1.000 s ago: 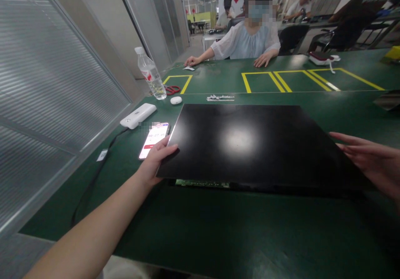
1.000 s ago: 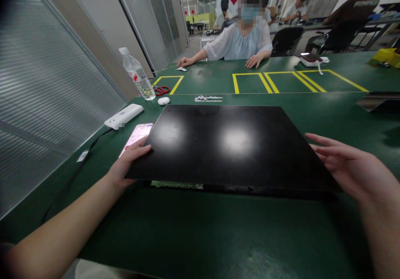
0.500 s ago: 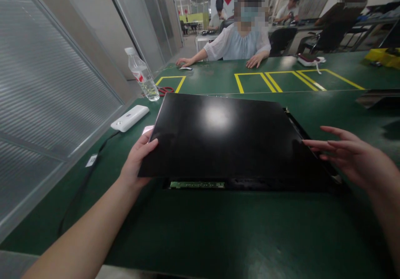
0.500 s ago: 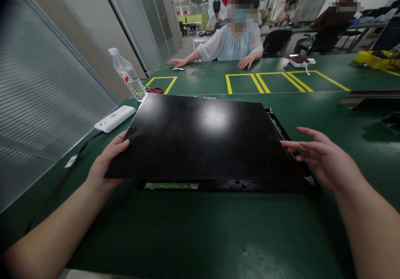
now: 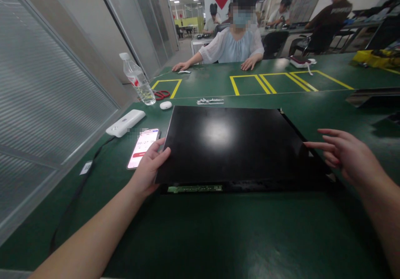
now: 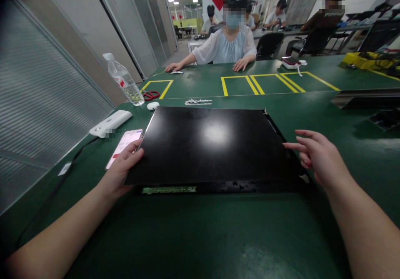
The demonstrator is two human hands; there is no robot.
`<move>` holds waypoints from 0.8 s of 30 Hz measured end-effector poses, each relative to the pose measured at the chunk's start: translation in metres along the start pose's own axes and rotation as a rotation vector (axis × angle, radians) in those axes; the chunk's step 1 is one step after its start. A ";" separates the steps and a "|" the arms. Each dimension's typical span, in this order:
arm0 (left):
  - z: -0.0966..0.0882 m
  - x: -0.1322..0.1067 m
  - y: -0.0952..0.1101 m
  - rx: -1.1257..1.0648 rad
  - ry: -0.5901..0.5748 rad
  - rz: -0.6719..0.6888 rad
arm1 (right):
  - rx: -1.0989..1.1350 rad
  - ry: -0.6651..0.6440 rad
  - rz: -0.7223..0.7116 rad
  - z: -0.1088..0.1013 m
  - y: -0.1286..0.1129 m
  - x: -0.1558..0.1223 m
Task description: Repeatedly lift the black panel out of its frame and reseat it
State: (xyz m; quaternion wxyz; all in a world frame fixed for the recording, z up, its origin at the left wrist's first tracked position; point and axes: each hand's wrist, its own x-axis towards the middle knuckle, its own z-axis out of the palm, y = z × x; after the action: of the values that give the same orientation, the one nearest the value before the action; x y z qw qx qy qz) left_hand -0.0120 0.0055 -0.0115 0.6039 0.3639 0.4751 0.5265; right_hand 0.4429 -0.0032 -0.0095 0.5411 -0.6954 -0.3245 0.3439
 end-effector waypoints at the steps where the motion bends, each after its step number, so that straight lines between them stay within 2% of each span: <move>1: 0.001 0.001 -0.001 0.003 -0.004 -0.007 | -0.005 0.008 -0.001 0.000 0.000 0.000; 7: 0.007 0.005 0.000 0.018 0.004 -0.043 | -0.024 0.058 0.007 0.000 -0.001 -0.001; 15: 0.007 0.005 0.001 0.009 0.039 -0.096 | -0.051 0.027 -0.017 -0.001 0.008 0.003; 24: 0.012 0.007 0.003 0.031 0.025 -0.132 | -0.083 0.036 -0.031 -0.002 0.012 0.003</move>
State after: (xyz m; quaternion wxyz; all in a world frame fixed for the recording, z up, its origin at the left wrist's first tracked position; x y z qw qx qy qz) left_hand -0.0014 0.0139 -0.0065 0.6257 0.3345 0.5135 0.4827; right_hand 0.4470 -0.0043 -0.0216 0.5227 -0.7183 -0.3393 0.3092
